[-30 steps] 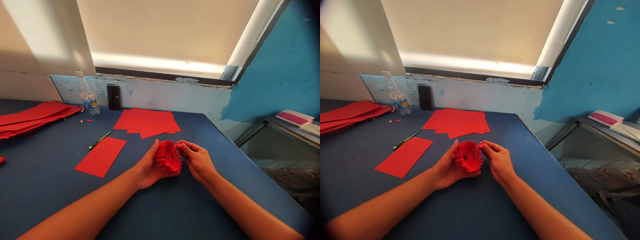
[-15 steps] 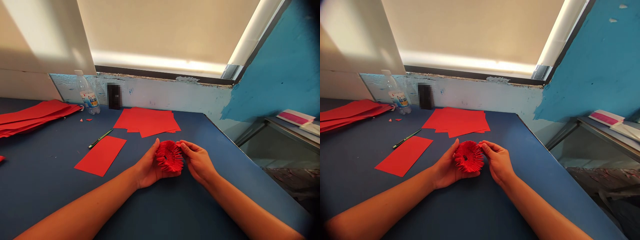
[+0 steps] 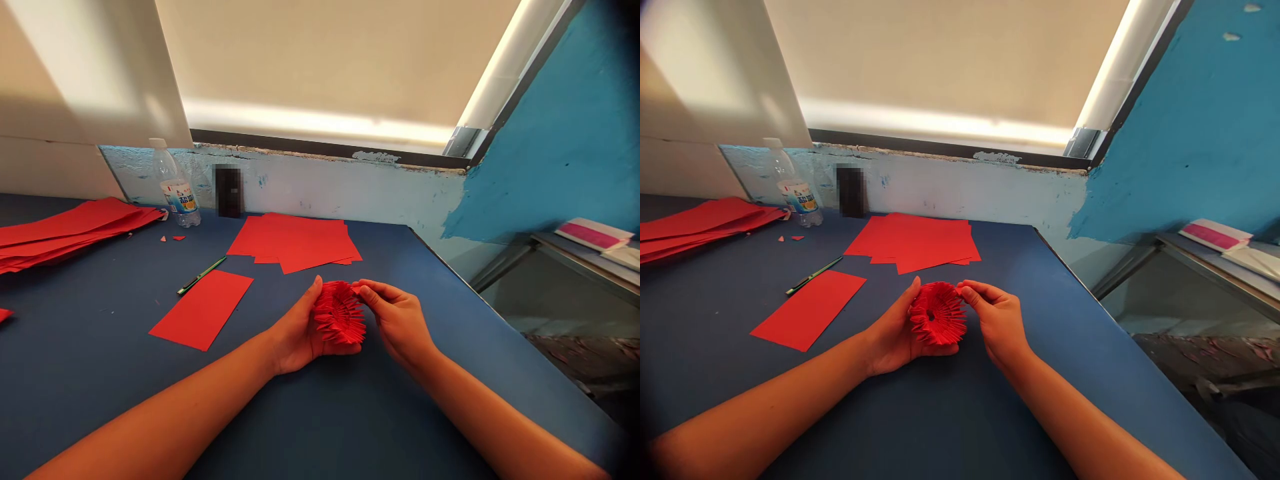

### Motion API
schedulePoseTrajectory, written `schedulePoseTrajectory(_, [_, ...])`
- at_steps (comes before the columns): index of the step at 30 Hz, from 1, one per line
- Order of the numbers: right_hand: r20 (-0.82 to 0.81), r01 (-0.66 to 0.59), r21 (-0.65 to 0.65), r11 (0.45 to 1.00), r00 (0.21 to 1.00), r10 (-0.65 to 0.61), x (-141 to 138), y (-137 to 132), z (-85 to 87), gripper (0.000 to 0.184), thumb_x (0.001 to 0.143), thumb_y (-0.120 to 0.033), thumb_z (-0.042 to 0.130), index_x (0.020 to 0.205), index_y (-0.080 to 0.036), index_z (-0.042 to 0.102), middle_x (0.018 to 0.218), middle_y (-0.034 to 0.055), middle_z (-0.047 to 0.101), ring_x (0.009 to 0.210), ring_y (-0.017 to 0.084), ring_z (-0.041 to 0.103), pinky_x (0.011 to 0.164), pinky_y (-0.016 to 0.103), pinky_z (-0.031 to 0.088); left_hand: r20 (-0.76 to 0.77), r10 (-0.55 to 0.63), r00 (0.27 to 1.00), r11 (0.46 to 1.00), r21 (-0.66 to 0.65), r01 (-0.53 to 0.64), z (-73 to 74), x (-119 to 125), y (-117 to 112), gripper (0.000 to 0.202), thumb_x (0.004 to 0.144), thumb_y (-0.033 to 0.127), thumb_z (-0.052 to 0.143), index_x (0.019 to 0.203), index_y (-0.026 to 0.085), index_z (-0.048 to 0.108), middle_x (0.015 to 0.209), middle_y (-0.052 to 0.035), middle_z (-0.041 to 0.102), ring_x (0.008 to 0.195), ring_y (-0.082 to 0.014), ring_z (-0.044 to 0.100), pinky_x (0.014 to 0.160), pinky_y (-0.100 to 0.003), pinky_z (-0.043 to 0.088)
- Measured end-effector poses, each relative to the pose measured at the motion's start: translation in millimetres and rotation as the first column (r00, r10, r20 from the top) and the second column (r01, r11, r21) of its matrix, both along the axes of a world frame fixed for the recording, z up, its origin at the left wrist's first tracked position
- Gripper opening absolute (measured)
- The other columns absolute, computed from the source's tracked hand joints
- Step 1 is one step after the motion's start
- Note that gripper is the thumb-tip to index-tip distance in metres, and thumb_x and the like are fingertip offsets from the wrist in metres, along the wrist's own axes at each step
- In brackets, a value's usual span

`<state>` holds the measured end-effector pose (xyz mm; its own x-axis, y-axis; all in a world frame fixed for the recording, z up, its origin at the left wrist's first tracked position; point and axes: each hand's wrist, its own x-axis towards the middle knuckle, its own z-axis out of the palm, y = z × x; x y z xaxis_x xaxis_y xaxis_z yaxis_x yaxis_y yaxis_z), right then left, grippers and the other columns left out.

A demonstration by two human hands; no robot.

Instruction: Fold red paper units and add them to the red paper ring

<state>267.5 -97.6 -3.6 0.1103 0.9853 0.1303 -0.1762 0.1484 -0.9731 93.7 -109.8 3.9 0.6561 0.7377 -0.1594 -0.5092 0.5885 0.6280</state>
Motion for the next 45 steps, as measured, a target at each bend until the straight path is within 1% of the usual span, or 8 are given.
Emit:
schedulePoseTrajectory(5, [0.156,0.039,0.047,0.998,0.987,-0.046,1,-2,2.4,0.026,0.07,-0.036,0.078,0.088,-0.018,0.074,0.09,0.007,0.072,0.088,0.024,0.066,0.086,0.038,0.051,-0.05,0.013,0.999,1.0,0.02,-0.012,2.3,1,-1,0.053,0.084,0.062,0.044,0.111,0.021,0.061,0.1,-0.0089,0.064,0.087,-0.0247,0.064,0.083,-0.049,0.05])
schedulePoseTrajectory(13, [0.278,0.061,0.11,0.992,0.957,-0.089,2,-5,4.9,0.021,0.073,-0.035,0.075,0.088,-0.02,0.075,0.091,0.0059,0.072,0.089,0.025,0.066,0.084,0.038,0.052,-0.102,0.04,0.994,0.999,0.012,-0.039,3.3,3,-2,0.055,0.083,0.063,0.043,0.112,0.02,0.06,0.099,-0.0104,0.065,0.086,-0.0248,0.064,0.083,-0.05,0.05])
schedulePoseTrajectory(17, [0.258,0.058,0.115,0.992,0.962,-0.086,2,-5,5.0,0.019,0.073,-0.033,0.075,0.087,-0.019,0.075,0.091,0.0059,0.073,0.088,0.024,0.066,0.083,0.037,0.053,-0.096,0.041,0.995,0.999,0.013,-0.04,3.7,3,-2,0.054,0.084,0.063,0.043,0.114,0.021,0.058,0.098,-0.0099,0.065,0.086,-0.0252,0.065,0.082,-0.05,0.05])
schedulePoseTrajectory(25, [0.142,-0.001,0.114,0.993,0.99,-0.015,1,-4,0.3,0.02,0.074,-0.032,0.076,0.089,-0.019,0.074,0.092,0.0065,0.072,0.089,0.024,0.066,0.086,0.037,0.052,-0.044,0.018,0.999,1.0,-0.024,-0.019,1.7,2,1,0.055,0.083,0.064,0.044,0.111,0.02,0.059,0.1,-0.0086,0.063,0.085,-0.0238,0.065,0.08,-0.047,0.052])
schedulePoseTrajectory(32, [0.097,-0.025,0.124,0.992,0.995,0.013,1,-3,-5.0,0.019,0.074,-0.029,0.076,0.091,-0.02,0.074,0.094,0.0061,0.072,0.09,0.022,0.066,0.087,0.035,0.052,-0.024,-0.004,1.0,0.997,-0.08,0.002,0.7,1,2,0.059,0.082,0.067,0.042,0.108,0.017,0.061,0.091,-0.0072,0.062,0.079,-0.021,0.064,0.079,-0.045,0.053])
schedulePoseTrajectory(39, [0.082,-0.028,0.121,0.992,0.996,0.018,2,-3,-6.8,0.02,0.075,-0.03,0.076,0.092,-0.019,0.074,0.095,0.0069,0.072,0.089,0.022,0.066,0.086,0.035,0.052,0.019,-0.037,0.999,0.998,-0.058,0.038,0.3,0,2,0.06,0.082,0.066,0.042,0.109,0.016,0.061,0.097,-0.0086,0.062,0.088,-0.0246,0.063,0.08,-0.044,0.052])
schedulePoseTrajectory(45, [0.106,-0.021,0.129,0.991,0.994,0.008,4,-1,-8.6,0.02,0.075,-0.03,0.076,0.091,-0.02,0.073,0.096,0.0069,0.071,0.09,0.022,0.066,0.086,0.035,0.052,0.022,-0.071,0.997,0.994,-0.077,0.073,-1.0,-2,3,0.065,0.081,0.068,0.042,0.113,0.015,0.06,0.098,-0.0099,0.062,0.092,-0.0265,0.063,0.08,-0.043,0.052])
